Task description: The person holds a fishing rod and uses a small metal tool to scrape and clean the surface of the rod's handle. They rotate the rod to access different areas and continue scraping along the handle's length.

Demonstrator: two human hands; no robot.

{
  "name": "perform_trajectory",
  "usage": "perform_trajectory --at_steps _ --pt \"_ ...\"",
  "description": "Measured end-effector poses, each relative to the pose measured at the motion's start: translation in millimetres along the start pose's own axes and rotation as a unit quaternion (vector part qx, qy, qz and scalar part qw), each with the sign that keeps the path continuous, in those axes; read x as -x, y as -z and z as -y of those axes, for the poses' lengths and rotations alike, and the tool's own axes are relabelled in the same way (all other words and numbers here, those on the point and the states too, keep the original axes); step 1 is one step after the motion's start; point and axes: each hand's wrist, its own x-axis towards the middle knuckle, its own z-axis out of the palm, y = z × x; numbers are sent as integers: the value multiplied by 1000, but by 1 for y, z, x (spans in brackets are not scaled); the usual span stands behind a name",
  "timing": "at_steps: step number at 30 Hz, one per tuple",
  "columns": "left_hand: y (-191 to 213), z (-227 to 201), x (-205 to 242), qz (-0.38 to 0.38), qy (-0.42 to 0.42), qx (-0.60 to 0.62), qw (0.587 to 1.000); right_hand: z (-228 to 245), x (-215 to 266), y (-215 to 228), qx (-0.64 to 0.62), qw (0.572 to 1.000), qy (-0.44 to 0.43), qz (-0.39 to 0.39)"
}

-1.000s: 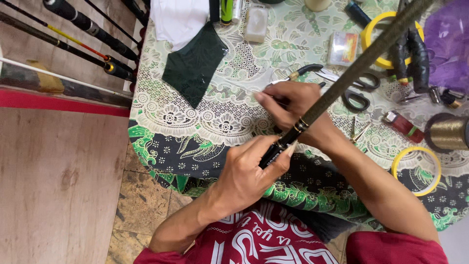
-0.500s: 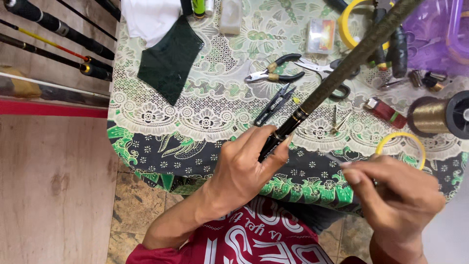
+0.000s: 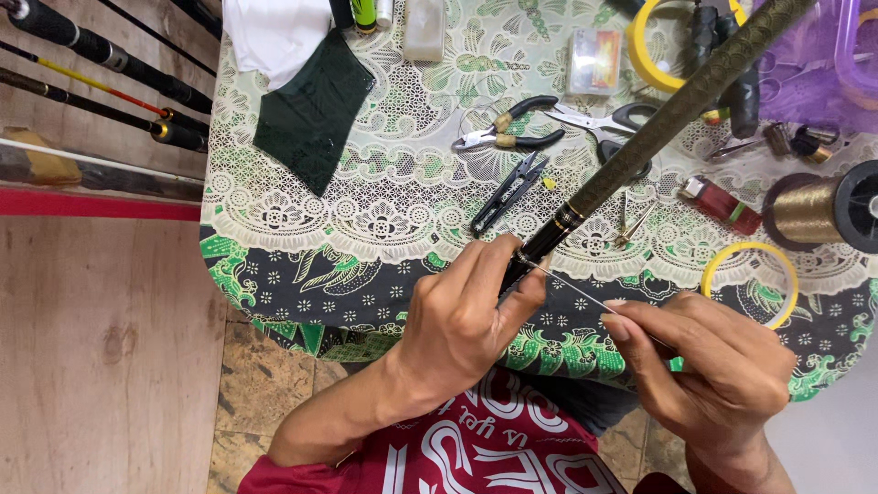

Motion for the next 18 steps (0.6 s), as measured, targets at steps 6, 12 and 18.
perform_trajectory --at_steps 6,12,18 --pt "0 0 1 -1 2 -10 1000 0 -2 0 9 1000 5 4" --pt "0 0 0 0 12 5 1000 0 2 1 5 1000 -8 -10" --pt "1 1 -1 -9 4 3 1000 1 2 1 0 1000 -27 -15"
